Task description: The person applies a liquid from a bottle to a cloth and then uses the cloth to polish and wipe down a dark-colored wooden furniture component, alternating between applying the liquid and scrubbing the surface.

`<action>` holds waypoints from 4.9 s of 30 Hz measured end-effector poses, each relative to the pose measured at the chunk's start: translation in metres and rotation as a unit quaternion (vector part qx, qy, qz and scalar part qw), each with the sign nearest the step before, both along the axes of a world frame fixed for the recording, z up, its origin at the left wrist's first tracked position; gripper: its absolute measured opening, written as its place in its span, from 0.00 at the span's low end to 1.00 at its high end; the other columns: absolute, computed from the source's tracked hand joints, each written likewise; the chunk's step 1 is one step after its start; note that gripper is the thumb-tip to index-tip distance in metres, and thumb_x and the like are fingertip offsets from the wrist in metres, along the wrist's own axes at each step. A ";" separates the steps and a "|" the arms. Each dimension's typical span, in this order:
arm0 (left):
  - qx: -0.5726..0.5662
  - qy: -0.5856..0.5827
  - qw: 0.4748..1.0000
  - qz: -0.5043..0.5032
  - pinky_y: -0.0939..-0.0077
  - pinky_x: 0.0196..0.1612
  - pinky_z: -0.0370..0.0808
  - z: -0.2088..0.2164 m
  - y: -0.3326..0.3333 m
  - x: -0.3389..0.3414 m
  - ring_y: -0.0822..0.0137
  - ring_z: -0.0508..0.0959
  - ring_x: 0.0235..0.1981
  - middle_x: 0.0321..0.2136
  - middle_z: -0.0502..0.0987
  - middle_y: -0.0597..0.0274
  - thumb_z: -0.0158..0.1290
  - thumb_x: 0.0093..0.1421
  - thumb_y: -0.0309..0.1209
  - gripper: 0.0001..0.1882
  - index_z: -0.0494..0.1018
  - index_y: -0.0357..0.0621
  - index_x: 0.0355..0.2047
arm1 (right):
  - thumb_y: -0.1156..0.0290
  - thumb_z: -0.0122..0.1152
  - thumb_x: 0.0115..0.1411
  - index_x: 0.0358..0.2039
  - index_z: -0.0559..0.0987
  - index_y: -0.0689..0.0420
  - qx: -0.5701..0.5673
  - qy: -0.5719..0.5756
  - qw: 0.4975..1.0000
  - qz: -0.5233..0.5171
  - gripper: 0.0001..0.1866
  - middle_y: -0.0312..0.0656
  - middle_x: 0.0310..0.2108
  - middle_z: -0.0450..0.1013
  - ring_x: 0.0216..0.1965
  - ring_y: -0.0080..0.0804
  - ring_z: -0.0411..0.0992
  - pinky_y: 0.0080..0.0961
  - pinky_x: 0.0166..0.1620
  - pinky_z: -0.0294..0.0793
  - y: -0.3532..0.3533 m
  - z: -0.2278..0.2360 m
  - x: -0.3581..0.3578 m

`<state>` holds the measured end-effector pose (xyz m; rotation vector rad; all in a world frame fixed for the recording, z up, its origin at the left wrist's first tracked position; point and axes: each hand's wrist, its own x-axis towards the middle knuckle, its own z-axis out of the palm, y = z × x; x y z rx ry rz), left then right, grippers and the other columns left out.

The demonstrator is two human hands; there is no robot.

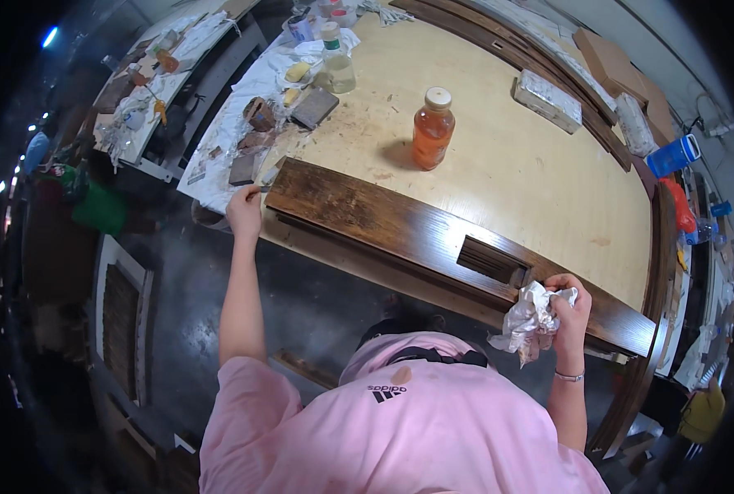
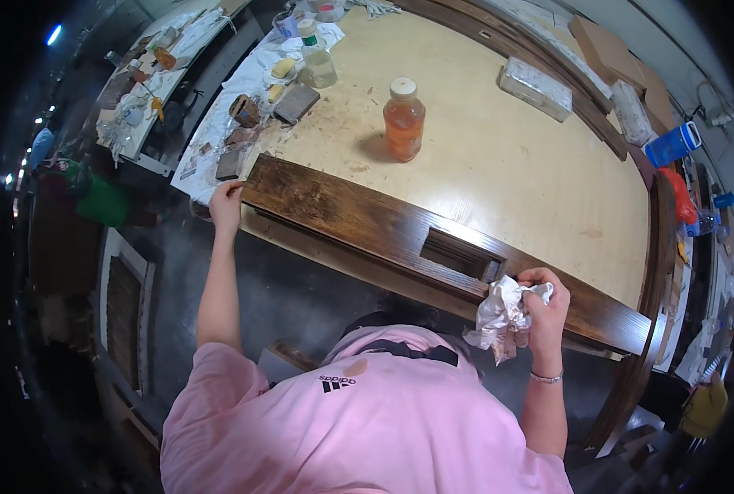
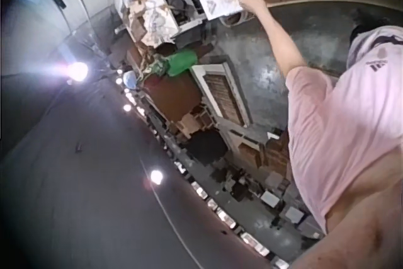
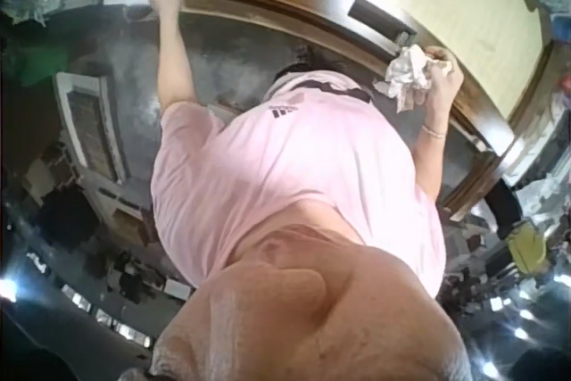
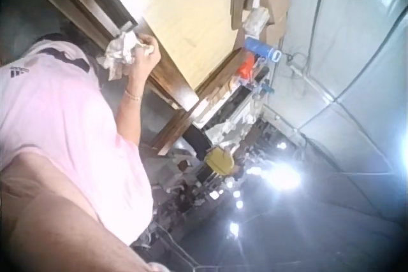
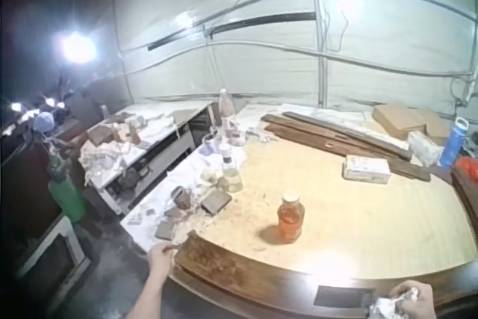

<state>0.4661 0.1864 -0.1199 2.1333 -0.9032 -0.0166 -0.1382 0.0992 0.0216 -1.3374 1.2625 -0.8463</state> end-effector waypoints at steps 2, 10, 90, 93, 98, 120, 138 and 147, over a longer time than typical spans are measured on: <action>0.030 -0.078 0.995 -0.053 0.64 0.44 0.74 -0.006 -0.017 0.011 0.55 0.80 0.38 0.34 0.81 0.55 0.62 0.53 0.24 0.08 0.81 0.45 0.35 | 0.78 0.52 0.48 0.34 0.77 0.68 -0.014 0.013 1.000 -0.017 0.13 0.37 0.31 0.73 0.32 0.19 0.69 0.17 0.38 0.69 0.002 -0.001 0.001; 0.106 -0.132 0.976 -0.137 0.58 0.45 0.72 -0.003 0.002 0.021 0.52 0.75 0.41 0.32 0.77 0.57 0.62 0.52 0.25 0.07 0.78 0.43 0.32 | 0.78 0.51 0.49 0.35 0.77 0.68 -0.033 0.016 0.997 -0.074 0.13 0.37 0.31 0.73 0.32 0.19 0.69 0.17 0.38 0.69 0.010 -0.007 0.005; -0.003 -0.066 0.785 -0.615 0.68 0.34 0.72 0.120 -0.149 -0.693 0.58 0.75 0.29 0.27 0.71 0.56 0.59 0.57 0.21 0.11 0.84 0.46 0.40 | 0.73 0.56 0.54 0.32 0.80 0.58 -0.286 0.324 0.879 -0.199 0.07 0.46 0.34 0.78 0.39 0.49 0.76 0.39 0.43 0.75 -0.038 -0.032 -0.315; -0.062 -0.131 0.738 -0.659 0.66 0.33 0.72 0.119 -0.144 -0.695 0.57 0.75 0.29 0.26 0.71 0.57 0.59 0.58 0.23 0.11 0.83 0.47 0.41 | 0.73 0.56 0.55 0.32 0.80 0.58 -0.297 0.328 0.874 -0.200 0.07 0.47 0.34 0.78 0.40 0.48 0.76 0.39 0.43 0.75 -0.039 -0.036 -0.320; -0.037 -0.124 0.766 -0.630 0.63 0.30 0.72 0.119 -0.153 -0.693 0.55 0.76 0.27 0.26 0.71 0.57 0.59 0.56 0.22 0.11 0.83 0.46 0.39 | 0.72 0.56 0.53 0.31 0.80 0.57 -0.305 0.325 0.872 -0.205 0.07 0.46 0.33 0.78 0.39 0.48 0.76 0.40 0.43 0.74 -0.039 -0.035 -0.317; 0.133 -0.025 0.832 -0.538 0.75 0.35 0.68 0.145 -0.099 -0.497 0.68 0.72 0.29 0.26 0.72 0.60 0.57 0.53 0.17 0.06 0.78 0.34 0.33 | 0.74 0.55 0.55 0.32 0.80 0.59 -0.319 0.313 0.873 -0.196 0.07 0.48 0.34 0.78 0.38 0.49 0.76 0.39 0.41 0.74 -0.039 -0.040 -0.320; 0.085 0.031 0.802 -0.591 0.75 0.33 0.70 0.142 -0.086 -0.467 0.63 0.74 0.28 0.24 0.72 0.59 0.60 0.47 0.12 0.11 0.78 0.33 0.32 | 0.75 0.56 0.55 0.33 0.81 0.61 -0.306 0.326 0.873 -0.192 0.08 0.48 0.34 0.79 0.38 0.47 0.77 0.37 0.43 0.75 -0.043 -0.041 -0.316; 0.049 0.012 0.798 -0.601 0.77 0.34 0.70 0.138 -0.105 -0.504 0.66 0.76 0.28 0.26 0.75 0.58 0.59 0.53 0.15 0.08 0.80 0.34 0.35 | 0.73 0.57 0.56 0.32 0.81 0.59 -0.304 0.339 0.864 -0.214 0.07 0.48 0.34 0.79 0.39 0.48 0.77 0.37 0.43 0.75 -0.039 -0.042 -0.321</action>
